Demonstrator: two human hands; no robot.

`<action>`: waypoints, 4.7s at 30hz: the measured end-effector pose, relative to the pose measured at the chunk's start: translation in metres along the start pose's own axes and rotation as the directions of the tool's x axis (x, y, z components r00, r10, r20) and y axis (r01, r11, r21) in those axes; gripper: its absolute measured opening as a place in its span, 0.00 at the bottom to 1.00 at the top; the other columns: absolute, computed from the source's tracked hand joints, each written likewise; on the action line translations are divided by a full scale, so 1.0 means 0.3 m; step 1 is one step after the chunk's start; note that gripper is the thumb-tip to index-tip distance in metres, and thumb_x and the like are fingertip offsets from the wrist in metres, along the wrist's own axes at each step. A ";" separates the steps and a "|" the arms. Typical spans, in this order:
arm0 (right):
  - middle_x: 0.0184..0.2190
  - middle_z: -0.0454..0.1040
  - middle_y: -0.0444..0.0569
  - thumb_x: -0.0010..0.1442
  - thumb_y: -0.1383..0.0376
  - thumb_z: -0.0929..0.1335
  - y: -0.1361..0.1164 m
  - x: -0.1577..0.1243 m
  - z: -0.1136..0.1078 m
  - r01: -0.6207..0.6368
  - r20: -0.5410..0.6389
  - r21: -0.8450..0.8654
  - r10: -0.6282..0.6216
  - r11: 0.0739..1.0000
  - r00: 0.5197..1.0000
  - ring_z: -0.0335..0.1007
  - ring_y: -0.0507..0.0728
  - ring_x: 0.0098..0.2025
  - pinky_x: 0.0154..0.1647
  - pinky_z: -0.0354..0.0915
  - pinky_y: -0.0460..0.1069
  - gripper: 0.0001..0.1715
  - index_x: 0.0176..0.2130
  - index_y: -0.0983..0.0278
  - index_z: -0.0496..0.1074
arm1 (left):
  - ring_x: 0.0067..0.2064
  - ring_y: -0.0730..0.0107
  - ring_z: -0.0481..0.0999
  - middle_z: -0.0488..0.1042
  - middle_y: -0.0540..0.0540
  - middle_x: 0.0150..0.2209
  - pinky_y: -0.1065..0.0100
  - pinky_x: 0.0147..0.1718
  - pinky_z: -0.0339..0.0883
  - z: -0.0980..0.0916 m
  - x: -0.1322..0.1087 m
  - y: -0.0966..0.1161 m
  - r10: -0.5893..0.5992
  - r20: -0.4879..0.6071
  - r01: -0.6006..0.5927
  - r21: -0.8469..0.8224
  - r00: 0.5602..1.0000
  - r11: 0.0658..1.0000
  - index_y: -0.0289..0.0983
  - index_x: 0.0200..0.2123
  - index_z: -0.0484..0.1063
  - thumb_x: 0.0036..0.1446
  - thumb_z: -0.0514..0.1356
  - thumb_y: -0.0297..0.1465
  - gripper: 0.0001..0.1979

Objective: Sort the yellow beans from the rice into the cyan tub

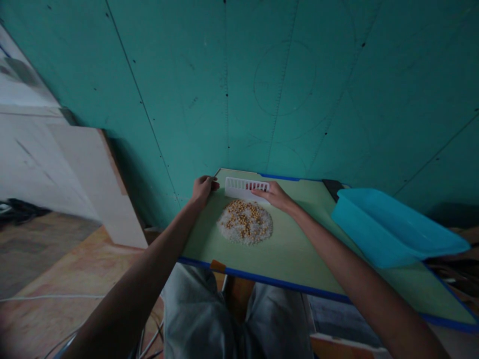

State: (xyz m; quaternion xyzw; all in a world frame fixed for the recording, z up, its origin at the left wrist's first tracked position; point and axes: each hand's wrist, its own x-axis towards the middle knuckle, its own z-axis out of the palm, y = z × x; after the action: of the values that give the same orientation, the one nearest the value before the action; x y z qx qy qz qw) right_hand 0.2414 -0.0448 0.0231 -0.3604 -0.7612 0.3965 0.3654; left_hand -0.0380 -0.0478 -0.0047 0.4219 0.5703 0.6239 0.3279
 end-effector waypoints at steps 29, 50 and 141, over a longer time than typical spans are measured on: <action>0.38 0.84 0.52 0.39 0.61 0.80 -0.036 0.190 -0.013 -0.219 0.450 0.258 0.083 0.941 0.889 0.78 0.61 0.46 0.58 0.67 0.56 0.20 0.35 0.65 0.84 | 0.25 0.72 0.72 0.74 0.47 0.24 0.69 0.29 0.65 0.005 -0.004 0.008 -0.030 -0.003 0.030 -0.053 1.000 0.998 0.34 0.33 0.74 0.56 0.56 0.29 0.08; 0.30 0.82 0.47 0.39 0.68 0.75 -0.040 0.222 0.062 -0.162 0.482 0.312 -0.009 0.936 0.876 0.73 0.54 0.36 0.41 0.65 0.48 0.11 0.29 0.66 0.82 | 0.25 0.71 0.71 0.74 0.46 0.23 0.68 0.29 0.64 0.006 0.005 -0.002 -0.002 0.028 0.004 -0.055 1.000 0.998 0.34 0.32 0.74 0.53 0.55 0.31 0.09; 0.29 0.80 0.50 0.44 0.71 0.69 -0.169 0.205 0.195 0.077 0.592 0.282 -0.236 0.956 0.771 0.77 0.57 0.38 0.37 0.71 0.49 0.07 0.27 0.66 0.79 | 0.26 0.68 0.72 0.74 0.45 0.25 0.66 0.29 0.65 0.001 -0.002 0.008 0.020 0.025 -0.019 -0.019 0.999 1.000 0.34 0.33 0.74 0.53 0.56 0.33 0.10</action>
State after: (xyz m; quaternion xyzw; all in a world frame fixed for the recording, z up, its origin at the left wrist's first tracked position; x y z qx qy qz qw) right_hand 0.1499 -0.0347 0.0591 -0.0979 -0.8120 0.5503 0.1683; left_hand -0.0372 -0.0485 -0.0026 0.4323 0.5561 0.6270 0.3328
